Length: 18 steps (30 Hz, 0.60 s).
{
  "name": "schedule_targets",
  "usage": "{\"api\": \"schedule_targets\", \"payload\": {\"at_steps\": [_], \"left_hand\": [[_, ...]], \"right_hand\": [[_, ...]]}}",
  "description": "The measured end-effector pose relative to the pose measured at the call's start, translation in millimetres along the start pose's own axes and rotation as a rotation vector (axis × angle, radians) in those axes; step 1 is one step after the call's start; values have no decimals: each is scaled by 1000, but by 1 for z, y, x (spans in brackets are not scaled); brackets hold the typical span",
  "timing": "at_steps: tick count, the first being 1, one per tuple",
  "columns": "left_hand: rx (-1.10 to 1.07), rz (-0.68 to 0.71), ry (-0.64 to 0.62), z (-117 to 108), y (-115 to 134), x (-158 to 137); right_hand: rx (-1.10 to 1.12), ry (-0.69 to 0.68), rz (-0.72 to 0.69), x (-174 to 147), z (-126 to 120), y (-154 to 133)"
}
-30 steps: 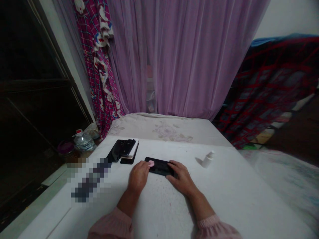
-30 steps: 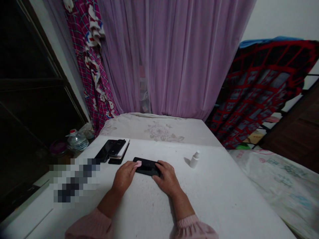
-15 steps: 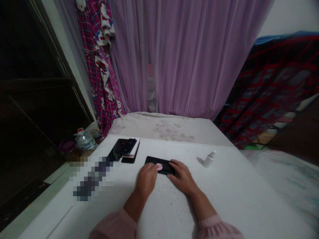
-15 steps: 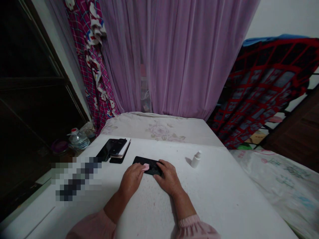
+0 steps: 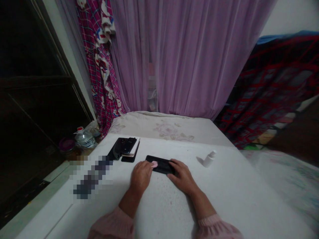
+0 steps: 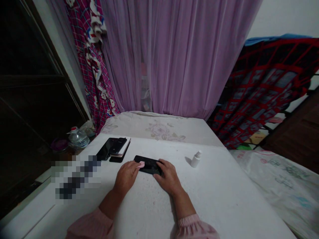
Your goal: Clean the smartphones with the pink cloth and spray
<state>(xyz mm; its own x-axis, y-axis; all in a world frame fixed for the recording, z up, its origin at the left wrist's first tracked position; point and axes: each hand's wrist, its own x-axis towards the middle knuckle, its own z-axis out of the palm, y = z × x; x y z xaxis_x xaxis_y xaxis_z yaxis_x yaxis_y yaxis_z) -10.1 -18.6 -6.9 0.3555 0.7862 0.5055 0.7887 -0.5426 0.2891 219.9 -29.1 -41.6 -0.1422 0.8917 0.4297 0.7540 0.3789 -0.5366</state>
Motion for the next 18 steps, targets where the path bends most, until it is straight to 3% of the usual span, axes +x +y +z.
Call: {"api": "schedule_targets", "payload": {"at_steps": [8,18], "left_hand": [[56,-152,96,-11,-24,-1],[57,-149,96,-8,-12,-2]], "right_hand": [[11,1,6,0,-1,0],[-3,-3,10,0,0,1]]}}
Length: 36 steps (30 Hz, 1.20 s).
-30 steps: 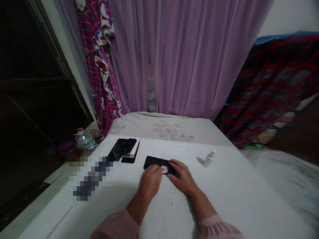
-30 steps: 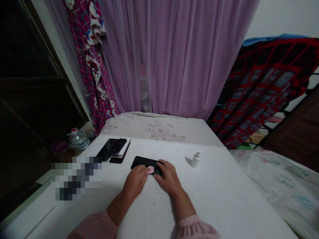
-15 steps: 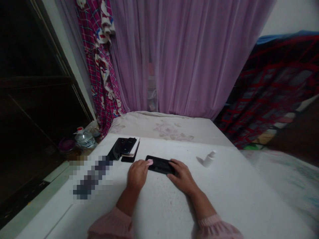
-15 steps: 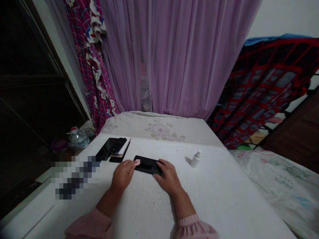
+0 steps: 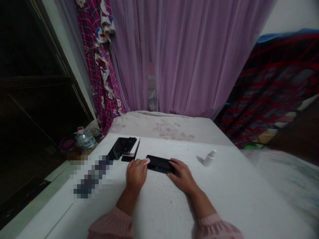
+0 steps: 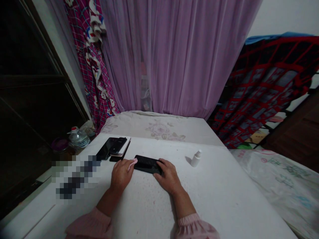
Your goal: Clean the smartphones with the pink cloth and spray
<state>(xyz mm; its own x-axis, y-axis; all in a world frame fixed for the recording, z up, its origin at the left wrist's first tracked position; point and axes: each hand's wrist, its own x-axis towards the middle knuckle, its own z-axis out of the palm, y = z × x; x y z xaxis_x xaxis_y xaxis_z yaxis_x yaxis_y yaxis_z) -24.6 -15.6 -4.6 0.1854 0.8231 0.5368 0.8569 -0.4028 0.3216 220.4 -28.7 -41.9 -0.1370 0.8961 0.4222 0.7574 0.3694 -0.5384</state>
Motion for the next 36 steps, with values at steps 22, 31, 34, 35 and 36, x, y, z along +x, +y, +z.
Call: {"api": "schedule_targets", "payload": {"at_steps": [22,31,34,35,36], "left_hand": [[-48,243,-236,13,53,-10],[-42,127,-131,6,24,-4],[-32,101,-101,4,14,-2],[-32,96,-94,4,10,-1],[-30,88,-88,3,7,0]], "right_hand": [[3,28,-24,1,1,-2],[1,25,-21,0,0,-1],[-4,27,-12,0,0,-1],[-8,23,-7,0,0,-1],[-11,17,-2,0,0,-2]]}}
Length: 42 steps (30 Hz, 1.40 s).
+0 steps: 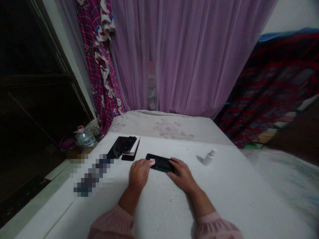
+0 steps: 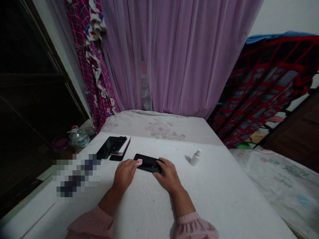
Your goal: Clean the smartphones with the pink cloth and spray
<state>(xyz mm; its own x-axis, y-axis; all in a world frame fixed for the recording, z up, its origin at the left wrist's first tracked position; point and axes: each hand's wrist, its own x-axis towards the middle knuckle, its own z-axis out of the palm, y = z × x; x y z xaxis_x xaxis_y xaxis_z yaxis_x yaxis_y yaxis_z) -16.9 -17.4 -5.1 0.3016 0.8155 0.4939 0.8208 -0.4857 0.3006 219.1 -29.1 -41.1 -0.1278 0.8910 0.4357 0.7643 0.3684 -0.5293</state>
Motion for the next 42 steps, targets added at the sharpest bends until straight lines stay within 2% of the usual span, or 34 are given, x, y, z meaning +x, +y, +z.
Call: {"api": "schedule_targets", "payload": {"at_steps": [4,8,16,22,27,36,42], "left_hand": [[27,-63,9,-2,-9,1],[44,-74,15,-1,-7,1],[-22,49,-45,8,28,-1],[-72,164,-155,12,44,-3],[-91,153,-112,9,32,-2],[-31,3,7,2,-2,1],[-7,-78,38,2,-11,0]], "right_hand": [[-3,-17,6,0,-1,-1],[2,-16,14,1,-2,-2],[-6,13,-7,0,1,-1],[0,41,-37,-1,3,1],[-2,24,-27,-1,1,0],[-2,12,-12,0,0,-1],[-1,-10,-8,0,-1,-1]]}}
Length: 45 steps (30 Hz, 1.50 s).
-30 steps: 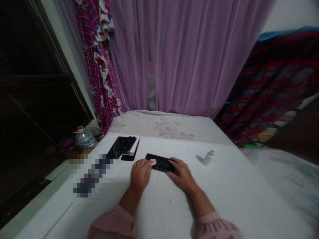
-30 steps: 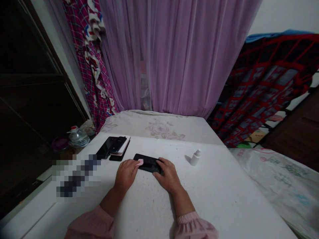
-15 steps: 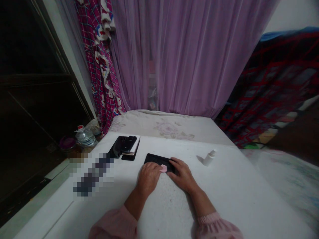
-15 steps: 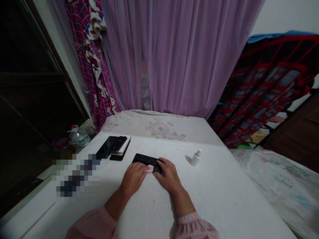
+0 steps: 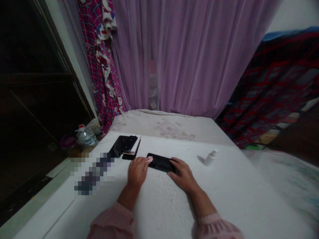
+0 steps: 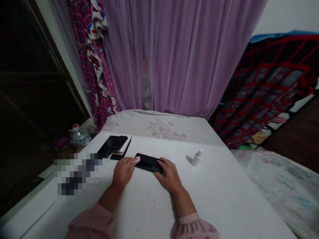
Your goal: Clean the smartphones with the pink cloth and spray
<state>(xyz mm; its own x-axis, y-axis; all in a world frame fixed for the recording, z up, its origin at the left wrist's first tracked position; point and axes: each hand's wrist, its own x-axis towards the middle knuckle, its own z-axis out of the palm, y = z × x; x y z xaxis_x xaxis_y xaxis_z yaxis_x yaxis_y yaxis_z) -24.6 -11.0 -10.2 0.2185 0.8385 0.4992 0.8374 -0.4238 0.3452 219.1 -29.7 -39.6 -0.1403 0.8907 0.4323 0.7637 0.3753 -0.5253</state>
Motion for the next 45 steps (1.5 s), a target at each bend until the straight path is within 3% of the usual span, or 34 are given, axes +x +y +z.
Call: {"api": "schedule_targets", "payload": {"at_steps": [6,17,36,45], "left_hand": [[0,40,-47,1,14,-1],[-117,261,-198,14,54,-2],[-1,-26,2,-2,1,8],[-22,18,-41,2,18,4]], "right_hand": [[-10,0,4,1,-2,-3],[-12,20,-18,0,1,0],[-9,0,-7,0,-1,0],[-15,-4,-5,1,-1,-1]]}}
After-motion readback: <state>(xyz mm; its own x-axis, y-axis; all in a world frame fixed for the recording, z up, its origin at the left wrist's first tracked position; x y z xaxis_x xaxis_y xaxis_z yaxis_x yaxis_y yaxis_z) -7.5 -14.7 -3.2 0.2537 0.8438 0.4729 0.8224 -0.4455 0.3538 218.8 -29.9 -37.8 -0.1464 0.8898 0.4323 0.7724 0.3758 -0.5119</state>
